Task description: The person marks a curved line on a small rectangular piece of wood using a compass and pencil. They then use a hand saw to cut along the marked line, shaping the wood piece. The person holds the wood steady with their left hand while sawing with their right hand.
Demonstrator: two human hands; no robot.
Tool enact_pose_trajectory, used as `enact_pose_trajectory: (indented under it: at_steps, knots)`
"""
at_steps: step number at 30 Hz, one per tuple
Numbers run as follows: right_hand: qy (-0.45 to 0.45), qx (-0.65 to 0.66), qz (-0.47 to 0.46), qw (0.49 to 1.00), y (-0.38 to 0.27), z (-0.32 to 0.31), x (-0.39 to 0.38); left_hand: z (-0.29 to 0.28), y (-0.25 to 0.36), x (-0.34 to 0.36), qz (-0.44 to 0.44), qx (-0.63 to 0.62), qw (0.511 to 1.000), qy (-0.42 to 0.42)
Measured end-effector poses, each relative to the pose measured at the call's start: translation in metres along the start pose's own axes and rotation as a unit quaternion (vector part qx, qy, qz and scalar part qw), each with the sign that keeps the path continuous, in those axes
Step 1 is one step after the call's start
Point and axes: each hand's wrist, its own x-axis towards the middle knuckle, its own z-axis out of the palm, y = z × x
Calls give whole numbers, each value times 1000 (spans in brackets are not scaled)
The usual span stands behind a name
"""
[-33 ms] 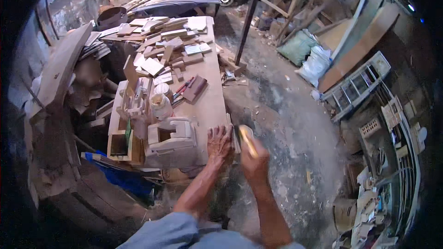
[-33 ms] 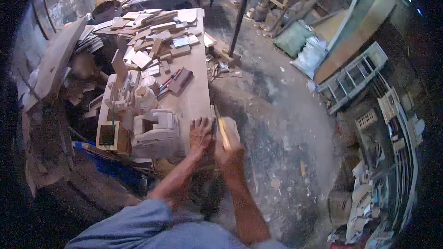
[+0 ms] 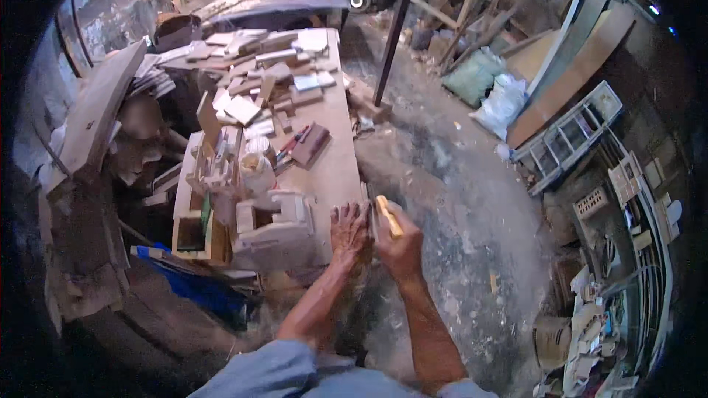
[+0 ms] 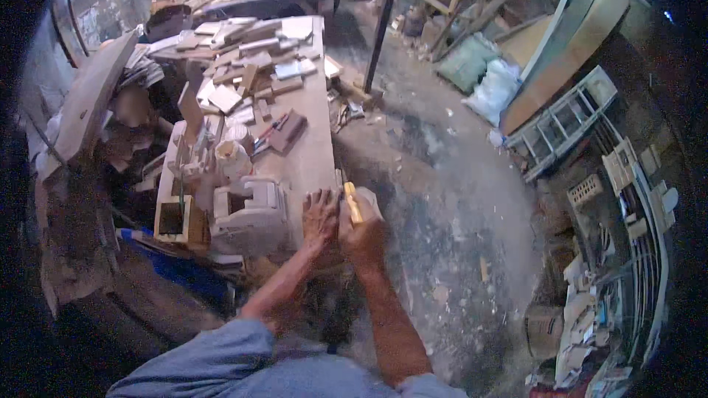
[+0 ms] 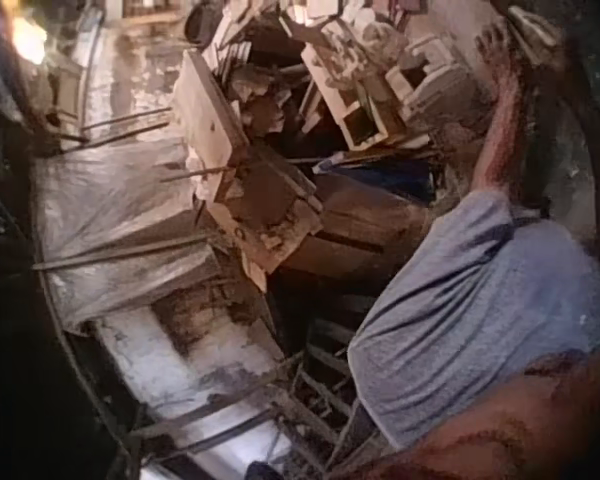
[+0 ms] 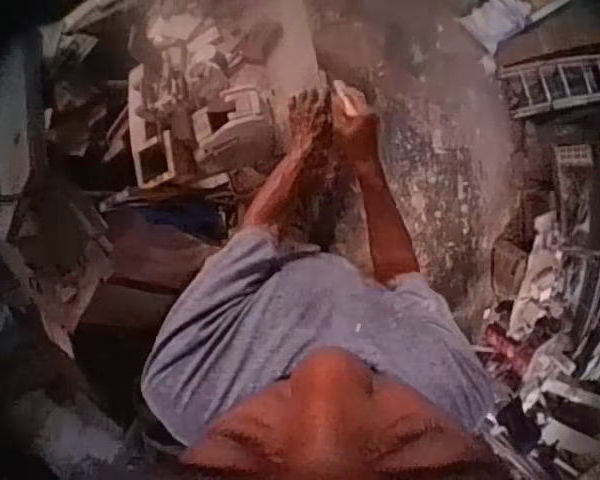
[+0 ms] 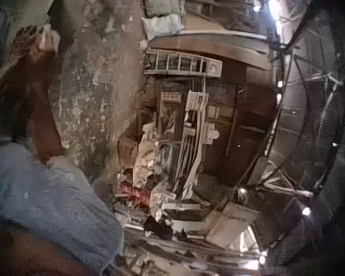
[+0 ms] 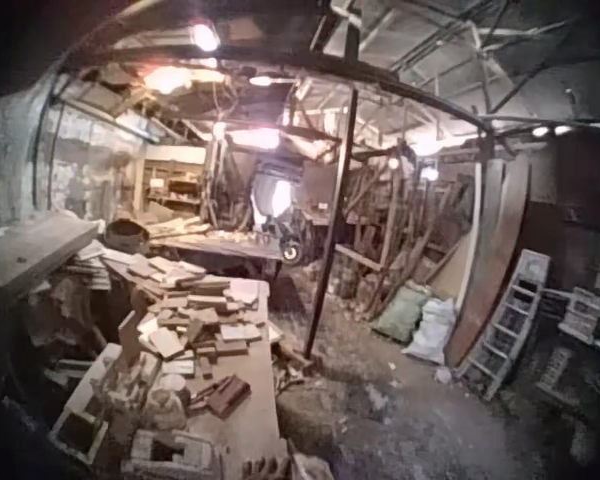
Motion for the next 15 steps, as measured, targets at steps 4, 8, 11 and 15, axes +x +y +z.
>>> enact_pose_trajectory:
  at_steps: [4,8,11,15]
  knots:
    - [-6,-11,-13,1000,25,16,25,11,3,-4,28,-34,995,89]
    - [30,-11,-23,999,-1,-11,-36,-8,11,0,-29,-34,999,9]
    - [-7,-14,24,1000,-58,-63,-89,-7,3,-2,-17,-23,999,27]
    - [-43,-2,91,995,-81,-85,-95,8,-3,1,13,22,999,47]
